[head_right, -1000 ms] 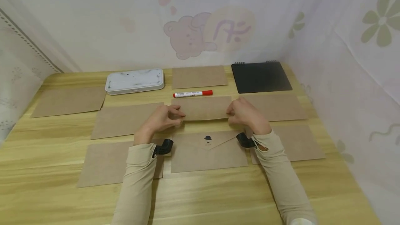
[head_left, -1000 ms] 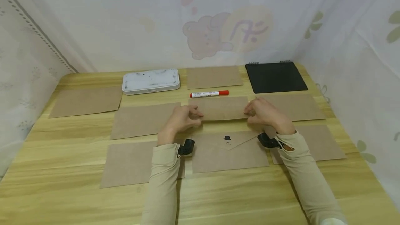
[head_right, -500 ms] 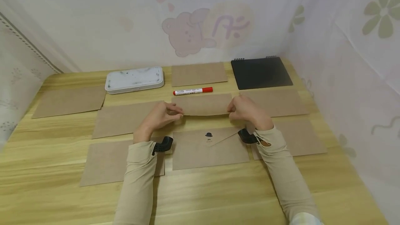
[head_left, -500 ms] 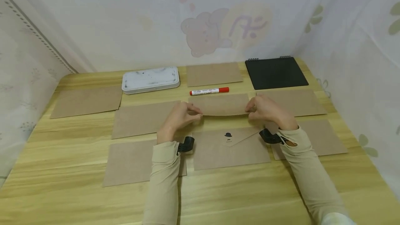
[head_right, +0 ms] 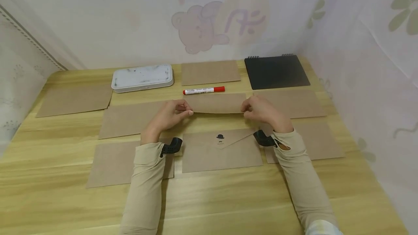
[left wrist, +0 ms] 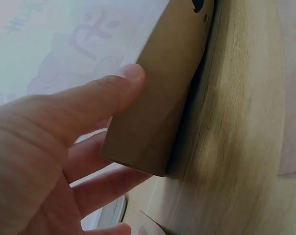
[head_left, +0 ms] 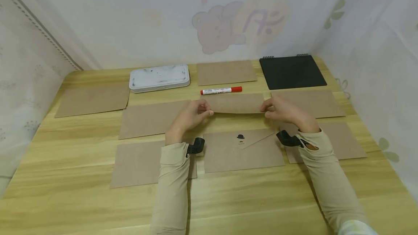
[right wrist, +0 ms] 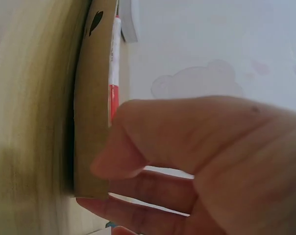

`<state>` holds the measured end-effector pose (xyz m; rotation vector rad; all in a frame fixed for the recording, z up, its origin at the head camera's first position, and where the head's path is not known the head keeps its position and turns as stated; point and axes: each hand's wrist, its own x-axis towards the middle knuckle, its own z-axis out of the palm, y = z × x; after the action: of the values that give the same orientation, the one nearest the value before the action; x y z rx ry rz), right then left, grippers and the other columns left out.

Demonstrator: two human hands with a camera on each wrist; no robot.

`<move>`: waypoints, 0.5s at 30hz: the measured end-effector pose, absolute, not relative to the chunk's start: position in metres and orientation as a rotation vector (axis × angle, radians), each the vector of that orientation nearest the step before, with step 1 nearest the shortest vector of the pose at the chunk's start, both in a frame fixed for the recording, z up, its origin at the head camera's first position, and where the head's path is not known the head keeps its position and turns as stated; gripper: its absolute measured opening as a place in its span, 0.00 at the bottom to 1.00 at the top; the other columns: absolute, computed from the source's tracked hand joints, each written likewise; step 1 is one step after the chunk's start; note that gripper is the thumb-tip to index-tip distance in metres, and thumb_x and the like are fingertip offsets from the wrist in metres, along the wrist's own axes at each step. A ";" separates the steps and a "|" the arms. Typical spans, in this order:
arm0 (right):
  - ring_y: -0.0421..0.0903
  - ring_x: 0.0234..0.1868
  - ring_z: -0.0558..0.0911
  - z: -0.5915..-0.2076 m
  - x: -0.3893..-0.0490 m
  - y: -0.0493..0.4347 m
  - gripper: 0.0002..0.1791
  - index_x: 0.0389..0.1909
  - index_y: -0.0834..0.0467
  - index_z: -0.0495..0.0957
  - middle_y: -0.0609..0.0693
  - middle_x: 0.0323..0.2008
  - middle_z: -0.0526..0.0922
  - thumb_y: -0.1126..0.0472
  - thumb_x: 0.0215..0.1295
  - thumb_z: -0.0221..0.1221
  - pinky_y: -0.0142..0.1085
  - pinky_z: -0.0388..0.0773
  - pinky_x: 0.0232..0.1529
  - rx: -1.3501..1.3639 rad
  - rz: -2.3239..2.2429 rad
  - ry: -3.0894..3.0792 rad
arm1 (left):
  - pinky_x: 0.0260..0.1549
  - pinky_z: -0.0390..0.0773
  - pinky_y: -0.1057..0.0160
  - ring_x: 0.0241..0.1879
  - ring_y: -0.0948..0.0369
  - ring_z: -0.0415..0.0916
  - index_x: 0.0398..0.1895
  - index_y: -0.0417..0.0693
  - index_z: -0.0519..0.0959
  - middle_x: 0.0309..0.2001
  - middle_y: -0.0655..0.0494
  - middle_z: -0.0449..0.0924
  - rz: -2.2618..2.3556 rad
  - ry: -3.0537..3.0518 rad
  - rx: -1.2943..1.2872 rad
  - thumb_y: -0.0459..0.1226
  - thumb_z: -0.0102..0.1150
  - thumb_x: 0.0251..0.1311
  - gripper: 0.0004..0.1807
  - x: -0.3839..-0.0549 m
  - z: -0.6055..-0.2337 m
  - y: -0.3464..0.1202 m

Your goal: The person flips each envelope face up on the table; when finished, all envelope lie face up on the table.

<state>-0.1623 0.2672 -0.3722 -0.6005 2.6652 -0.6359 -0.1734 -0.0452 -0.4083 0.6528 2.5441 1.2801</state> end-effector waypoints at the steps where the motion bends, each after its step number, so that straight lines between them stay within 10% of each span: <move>1: 0.53 0.41 0.78 -0.371 -0.163 0.268 0.11 0.40 0.66 0.81 0.57 0.39 0.82 0.71 0.56 0.55 0.48 0.74 0.44 -0.599 -0.638 2.661 | 0.49 0.73 0.59 0.45 0.54 0.78 0.31 0.42 0.79 0.38 0.49 0.82 1.278 2.547 0.648 0.34 0.59 0.60 0.04 -0.173 -0.408 -0.045; 15: 0.57 0.50 0.77 -0.359 -0.160 0.276 0.16 0.52 0.67 0.74 0.61 0.46 0.80 0.67 0.64 0.52 0.51 0.72 0.48 -0.506 -0.739 2.666 | 0.48 0.73 0.56 0.42 0.56 0.80 0.28 0.47 0.79 0.41 0.51 0.82 1.246 2.630 0.606 0.41 0.60 0.60 0.07 -0.173 -0.402 -0.048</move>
<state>-0.1595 0.2763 -0.3588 -0.5063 2.6661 -0.7394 -0.1726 -0.0480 -0.4022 0.6057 2.6302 1.2461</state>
